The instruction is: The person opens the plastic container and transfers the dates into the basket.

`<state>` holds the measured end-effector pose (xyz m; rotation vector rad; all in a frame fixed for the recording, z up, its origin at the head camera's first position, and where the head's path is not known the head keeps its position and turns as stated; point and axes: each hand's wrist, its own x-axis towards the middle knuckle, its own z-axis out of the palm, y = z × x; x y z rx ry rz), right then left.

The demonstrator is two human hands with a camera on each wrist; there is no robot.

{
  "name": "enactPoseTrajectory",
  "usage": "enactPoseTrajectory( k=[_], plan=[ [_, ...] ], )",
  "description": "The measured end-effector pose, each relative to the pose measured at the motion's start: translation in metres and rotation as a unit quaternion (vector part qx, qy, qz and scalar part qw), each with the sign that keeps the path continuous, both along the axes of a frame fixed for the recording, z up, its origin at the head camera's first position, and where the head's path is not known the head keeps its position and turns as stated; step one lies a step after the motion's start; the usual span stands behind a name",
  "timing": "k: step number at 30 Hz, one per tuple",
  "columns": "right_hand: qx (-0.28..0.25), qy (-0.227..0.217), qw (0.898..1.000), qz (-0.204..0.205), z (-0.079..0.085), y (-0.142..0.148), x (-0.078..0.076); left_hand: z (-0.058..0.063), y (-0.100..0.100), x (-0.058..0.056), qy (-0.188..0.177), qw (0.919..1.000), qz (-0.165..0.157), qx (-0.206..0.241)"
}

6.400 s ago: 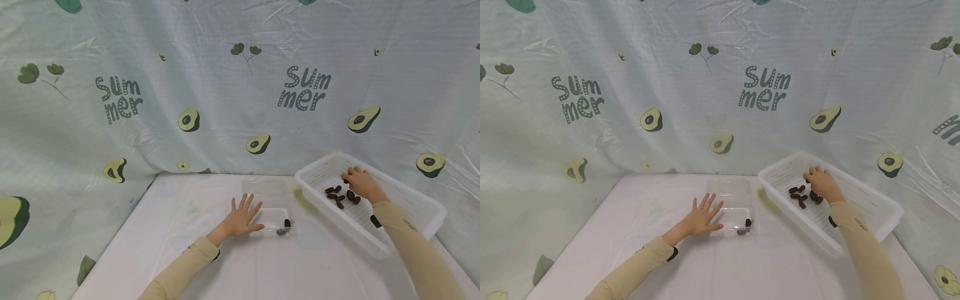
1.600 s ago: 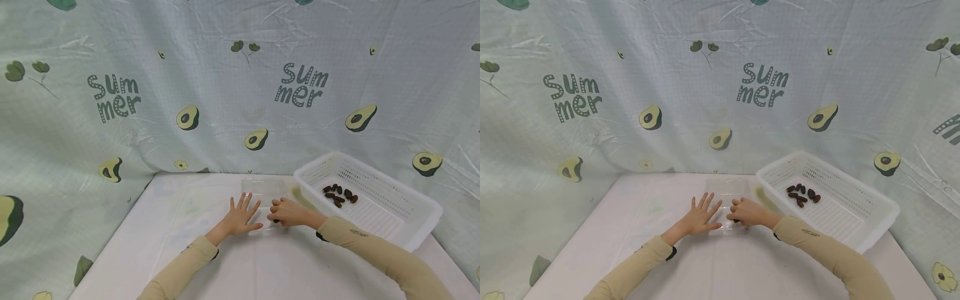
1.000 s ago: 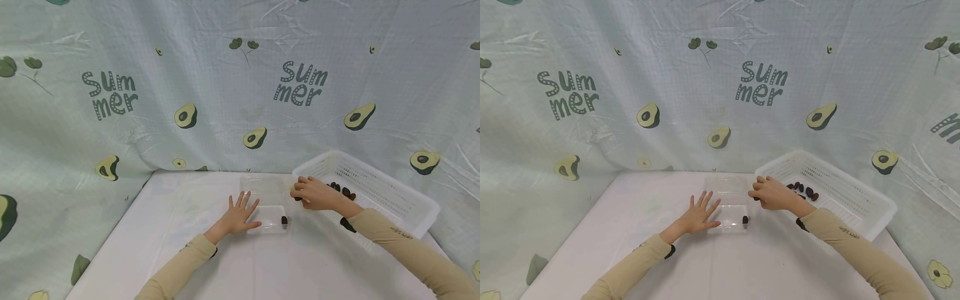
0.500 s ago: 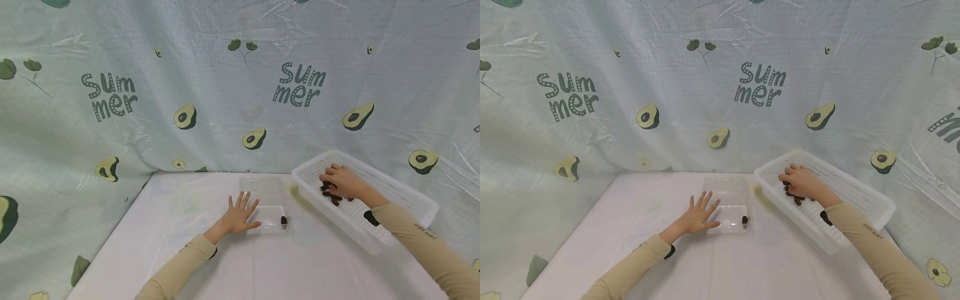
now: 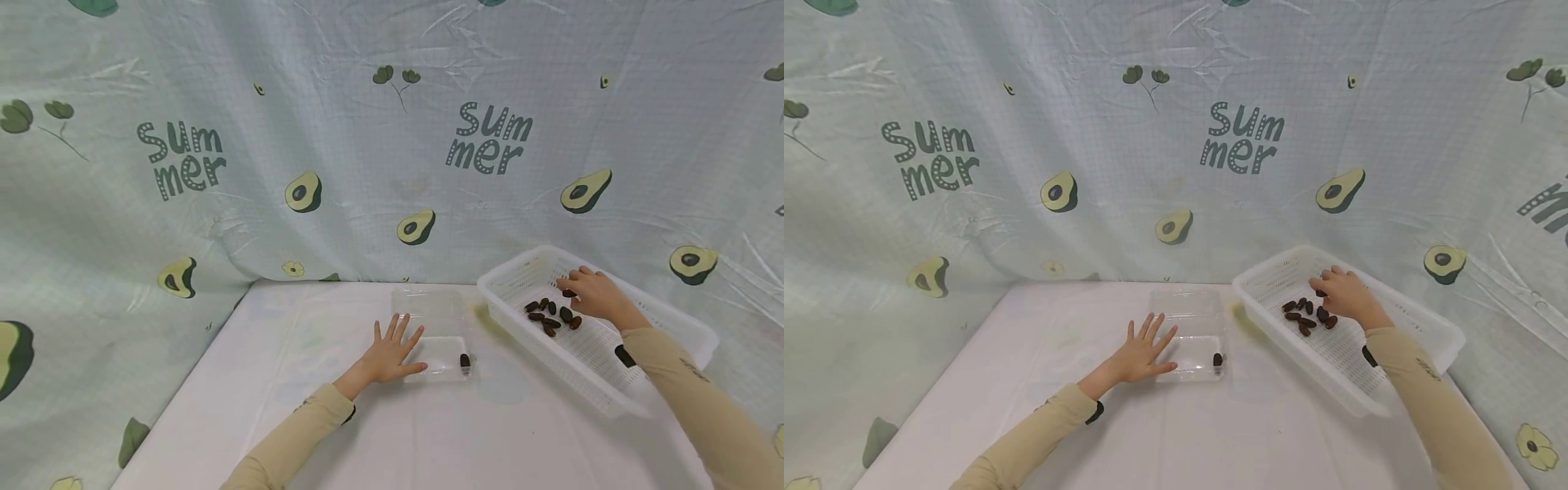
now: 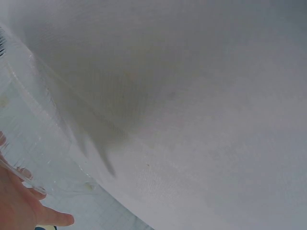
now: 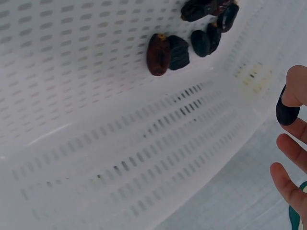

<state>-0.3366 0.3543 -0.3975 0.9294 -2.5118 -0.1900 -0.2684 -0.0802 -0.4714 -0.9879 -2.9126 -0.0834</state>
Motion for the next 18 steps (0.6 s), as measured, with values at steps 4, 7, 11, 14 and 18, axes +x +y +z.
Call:
enactPoseTrajectory(
  k=[4, 7, 11, 14, 18],
  plan=[
    [0.009, -0.033, 0.999, -0.037, -0.006, 0.008, -0.003, -0.002, -0.001, 0.000, 0.004, 1.0000, 0.001, -0.004],
    [0.017, -0.048, 0.997, -0.053, -0.013, 0.012, -0.005, -0.002, -0.001, -0.001, 0.007, 1.0000, 0.001, -0.006],
    [0.017, -0.067, 0.995, -0.065, -0.024, 0.014, -0.009, -0.002, -0.001, -0.002, 0.009, 0.9999, 0.002, -0.006],
    [0.015, -0.079, 0.994, -0.070, -0.030, 0.013, -0.012, -0.002, -0.001, -0.002, 0.004, 1.0000, 0.002, -0.003],
    [0.016, -0.091, 0.993, -0.073, -0.037, 0.010, -0.013, -0.001, 0.000, -0.001, -0.003, 1.0000, 0.003, 0.001]
  ],
)
